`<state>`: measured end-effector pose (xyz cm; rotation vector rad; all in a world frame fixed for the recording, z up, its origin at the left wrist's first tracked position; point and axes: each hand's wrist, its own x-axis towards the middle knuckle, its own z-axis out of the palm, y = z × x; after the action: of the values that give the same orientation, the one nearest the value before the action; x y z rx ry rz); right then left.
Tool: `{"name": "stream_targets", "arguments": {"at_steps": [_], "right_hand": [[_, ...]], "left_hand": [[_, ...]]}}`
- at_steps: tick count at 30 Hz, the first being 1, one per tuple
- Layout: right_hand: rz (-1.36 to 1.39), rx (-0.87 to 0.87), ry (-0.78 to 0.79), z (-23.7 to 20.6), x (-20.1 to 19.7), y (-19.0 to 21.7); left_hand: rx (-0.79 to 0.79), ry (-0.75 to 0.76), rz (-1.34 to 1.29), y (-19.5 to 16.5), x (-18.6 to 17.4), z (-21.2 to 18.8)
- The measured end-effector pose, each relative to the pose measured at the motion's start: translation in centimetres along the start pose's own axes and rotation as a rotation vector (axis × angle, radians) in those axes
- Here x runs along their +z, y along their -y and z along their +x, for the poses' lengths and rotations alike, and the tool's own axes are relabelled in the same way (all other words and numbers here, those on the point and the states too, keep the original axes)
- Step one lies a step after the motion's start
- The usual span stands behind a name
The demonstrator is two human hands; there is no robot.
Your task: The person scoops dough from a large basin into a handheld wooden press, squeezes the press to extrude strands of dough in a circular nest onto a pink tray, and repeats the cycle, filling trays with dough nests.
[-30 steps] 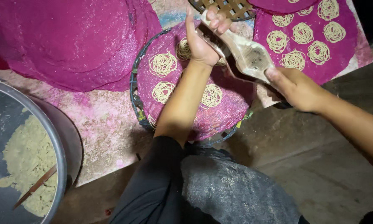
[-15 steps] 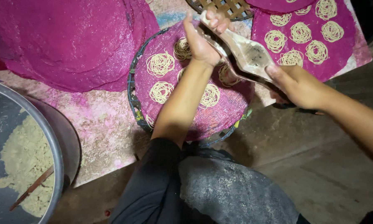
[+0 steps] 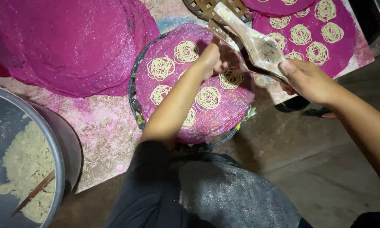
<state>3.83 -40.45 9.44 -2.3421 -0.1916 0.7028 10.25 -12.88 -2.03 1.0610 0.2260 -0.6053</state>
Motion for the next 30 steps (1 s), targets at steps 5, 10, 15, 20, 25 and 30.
{"name": "stream_targets", "arguments": {"at_steps": [5, 10, 15, 20, 25, 30], "right_hand": [[0.067, -0.081, -0.118, 0.7, 1.2, -1.8], [0.081, -0.106, -0.186, -0.3, 1.4, -3.4], [0.180, -0.009, -0.077, -3.9, 3.0, -4.1], [0.397, 0.263, 0.394, -7.6, 5.5, -2.1], [-0.054, 0.237, 0.158, -9.2, 4.6, 1.3], [-0.187, 0.009, -0.017, -9.0, 7.1, 4.0]], "left_hand": [[-0.037, 0.072, 0.198, 2.6, -0.5, -0.4], [0.254, -0.094, 1.023, 3.5, -2.1, -4.4], [0.429, -0.019, 0.383, 3.4, -2.4, -7.6], [0.313, 0.432, -0.956, 3.9, 0.7, -9.8], [0.508, 0.484, -1.071, 3.5, 3.2, -9.6], [0.573, 0.436, -1.005, 3.0, 1.2, -8.6]]}}
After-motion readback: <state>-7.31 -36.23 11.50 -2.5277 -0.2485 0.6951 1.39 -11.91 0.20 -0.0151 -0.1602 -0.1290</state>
